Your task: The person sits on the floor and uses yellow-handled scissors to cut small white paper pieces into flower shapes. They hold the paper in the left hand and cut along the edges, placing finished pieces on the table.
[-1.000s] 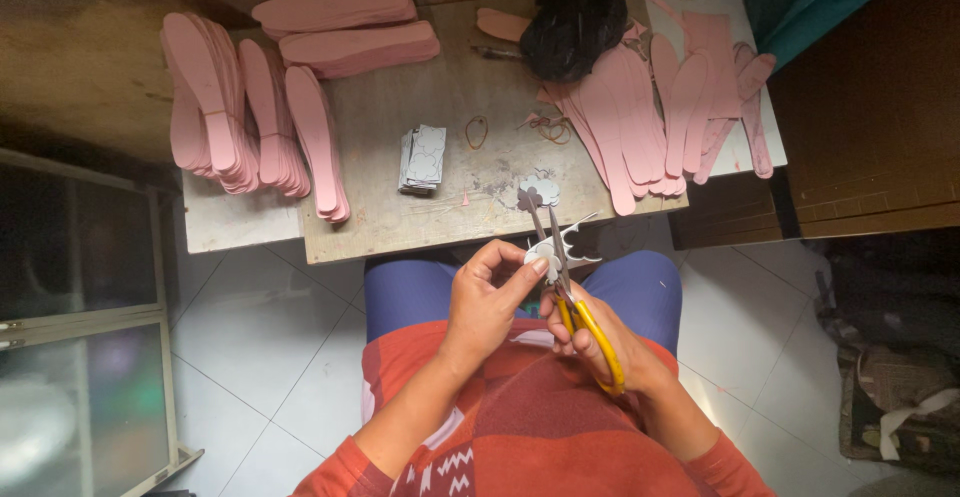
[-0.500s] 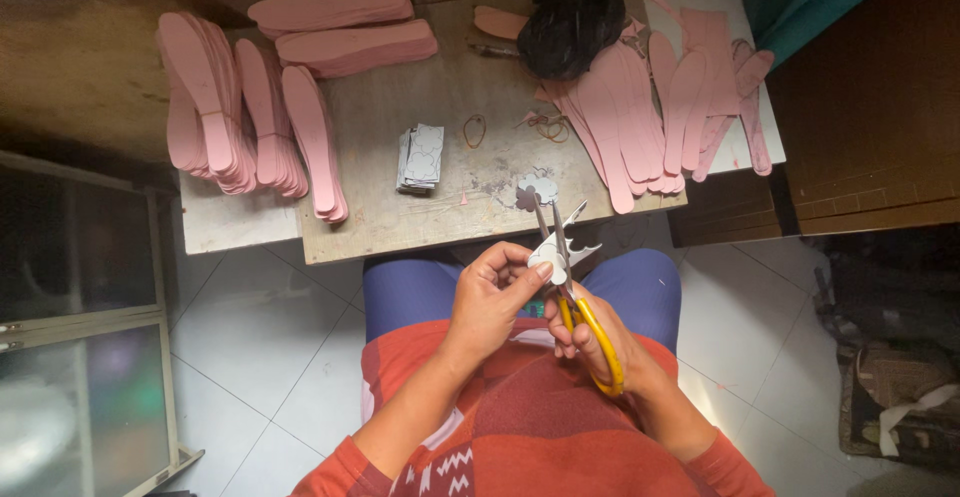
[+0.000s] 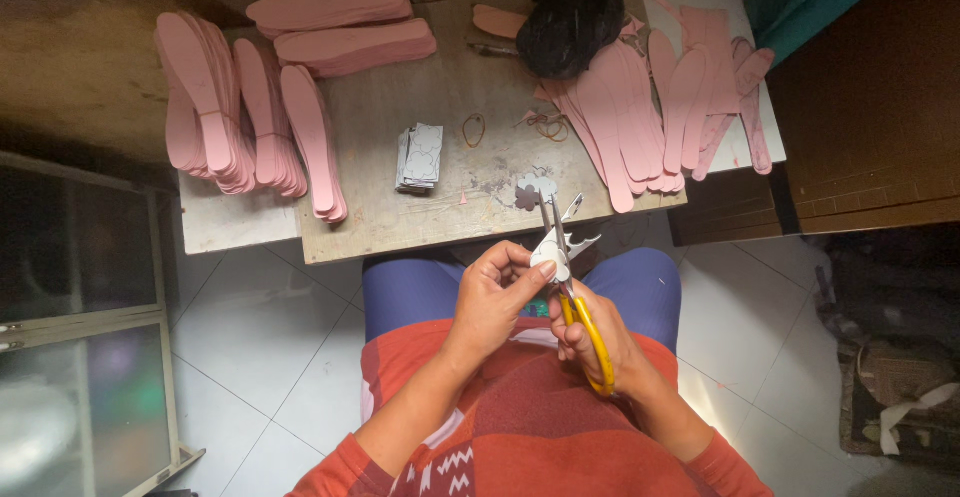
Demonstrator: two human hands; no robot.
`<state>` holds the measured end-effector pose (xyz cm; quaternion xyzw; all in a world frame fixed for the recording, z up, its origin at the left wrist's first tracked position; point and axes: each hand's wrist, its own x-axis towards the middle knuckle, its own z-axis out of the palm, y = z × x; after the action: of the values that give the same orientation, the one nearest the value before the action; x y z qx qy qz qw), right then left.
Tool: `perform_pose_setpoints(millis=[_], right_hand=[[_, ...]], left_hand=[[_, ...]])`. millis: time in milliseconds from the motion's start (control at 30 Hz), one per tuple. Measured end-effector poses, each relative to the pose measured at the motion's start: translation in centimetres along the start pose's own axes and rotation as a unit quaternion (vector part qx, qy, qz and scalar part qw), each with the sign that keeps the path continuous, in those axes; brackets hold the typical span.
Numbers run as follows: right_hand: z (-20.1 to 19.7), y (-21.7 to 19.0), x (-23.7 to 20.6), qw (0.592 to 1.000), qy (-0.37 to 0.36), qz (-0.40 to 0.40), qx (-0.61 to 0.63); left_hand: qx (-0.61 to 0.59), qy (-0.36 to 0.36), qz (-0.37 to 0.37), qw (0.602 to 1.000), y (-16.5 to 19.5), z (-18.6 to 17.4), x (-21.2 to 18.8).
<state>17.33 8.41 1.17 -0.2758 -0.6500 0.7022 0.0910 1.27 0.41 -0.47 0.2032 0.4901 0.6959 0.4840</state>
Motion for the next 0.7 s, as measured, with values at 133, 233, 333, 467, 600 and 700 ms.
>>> perform_pose_setpoints(millis=[133, 233, 333, 467, 600, 700], right_hand=[[-0.2, -0.1, -0.1, 1.0, -0.007, -0.007, -0.014], [-0.3, -0.6, 0.0, 0.999, -0.027, -0.022, -0.023], [-0.4, -1.1, 0.0, 0.998, -0.044, -0.032, -0.031], [-0.4, -1.5, 0.1, 0.995, -0.066, -0.076, -0.03], [-0.1, -1.5, 0.2, 0.994, -0.07, -0.08, -0.005], [-0.1, -1.2, 0.1, 0.995, -0.073, -0.07, 0.013]], left_hand=[[-0.01, 0.031, 0.008, 0.999, 0.1, 0.5, 0.2], [-0.042, 0.04, 0.013, 0.998, 0.4, 0.9, 0.5], [-0.032, 0.03, 0.001, 0.999, 1.0, 0.9, 0.3], [-0.016, 0.01, -0.025, 1.0, 2.1, 1.2, -0.1], [-0.02, 0.005, -0.038, 0.999, 2.7, 1.4, -0.3], [-0.011, 0.011, -0.024, 1.0, 2.6, 1.5, -0.3]])
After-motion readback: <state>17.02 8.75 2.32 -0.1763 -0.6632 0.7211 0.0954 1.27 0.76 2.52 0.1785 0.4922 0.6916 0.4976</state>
